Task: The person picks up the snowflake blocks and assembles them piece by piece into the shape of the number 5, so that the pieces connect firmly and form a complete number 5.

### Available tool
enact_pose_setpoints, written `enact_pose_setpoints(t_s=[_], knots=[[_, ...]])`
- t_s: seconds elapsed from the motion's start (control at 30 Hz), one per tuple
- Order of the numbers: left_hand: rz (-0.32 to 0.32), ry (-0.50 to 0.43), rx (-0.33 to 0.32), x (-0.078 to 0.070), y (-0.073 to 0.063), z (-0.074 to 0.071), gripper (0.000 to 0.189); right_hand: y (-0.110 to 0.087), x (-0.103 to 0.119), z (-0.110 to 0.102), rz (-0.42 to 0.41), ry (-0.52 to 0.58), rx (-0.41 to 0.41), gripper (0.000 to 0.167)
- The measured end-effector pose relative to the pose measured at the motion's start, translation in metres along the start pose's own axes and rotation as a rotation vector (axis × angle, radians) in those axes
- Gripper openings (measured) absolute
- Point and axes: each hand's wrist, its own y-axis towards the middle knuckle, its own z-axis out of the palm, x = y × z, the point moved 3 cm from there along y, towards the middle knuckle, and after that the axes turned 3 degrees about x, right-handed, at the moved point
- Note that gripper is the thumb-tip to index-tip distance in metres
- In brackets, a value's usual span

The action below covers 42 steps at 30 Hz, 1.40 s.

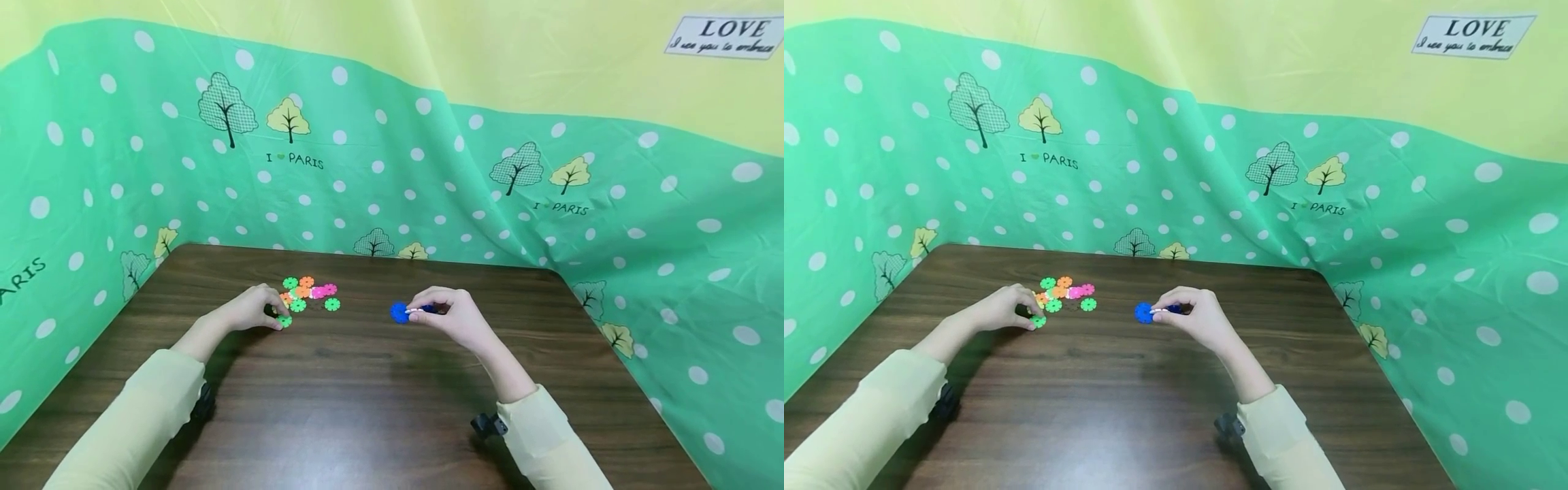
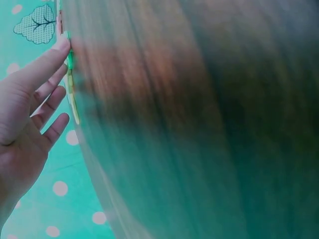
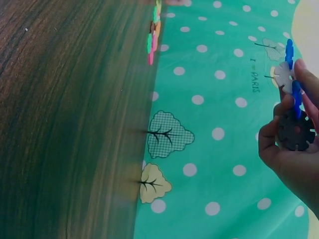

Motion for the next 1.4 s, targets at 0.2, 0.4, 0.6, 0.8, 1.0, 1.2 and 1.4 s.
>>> enact_pose_setpoints(t_s=[0.2, 0.4, 0.6, 0.8, 1.0, 1.2, 1.4], knots=[[0.023, -0.024, 0.032, -0.004, 0.002, 0.001, 0.015, 0.000, 0.003, -0.001, 0.001, 0.012, 0.003, 0.013], [0.005, -0.057, 0.077, -0.004, 0.004, 0.004, 0.021, -0.001, 0.003, 0.001, 0.033, 0.015, 0.016, 0.019], [-0.019, -0.069, 0.105, -0.007, 0.006, 0.005, 0.025, -0.003, 0.001, 0.001, 0.041, 0.014, 0.031, 0.022], [-0.032, -0.058, 0.064, -0.013, 0.008, 0.003, 0.022, -0.003, 0.001, 0.000, 0.052, 0.013, 0.027, 0.019], [0.022, -0.095, -0.058, -0.027, 0.014, -0.001, 0.016, -0.004, 0.004, -0.001, 0.053, -0.018, 0.017, 0.018], [0.054, -0.182, -0.142, -0.047, 0.019, -0.010, 0.010, -0.001, -0.016, 0.000, 0.069, -0.019, -0.009, 0.018], [0.062, -0.216, -0.206, -0.070, 0.023, -0.019, 0.008, -0.001, -0.025, 0.000, 0.044, -0.006, -0.031, 0.018]])
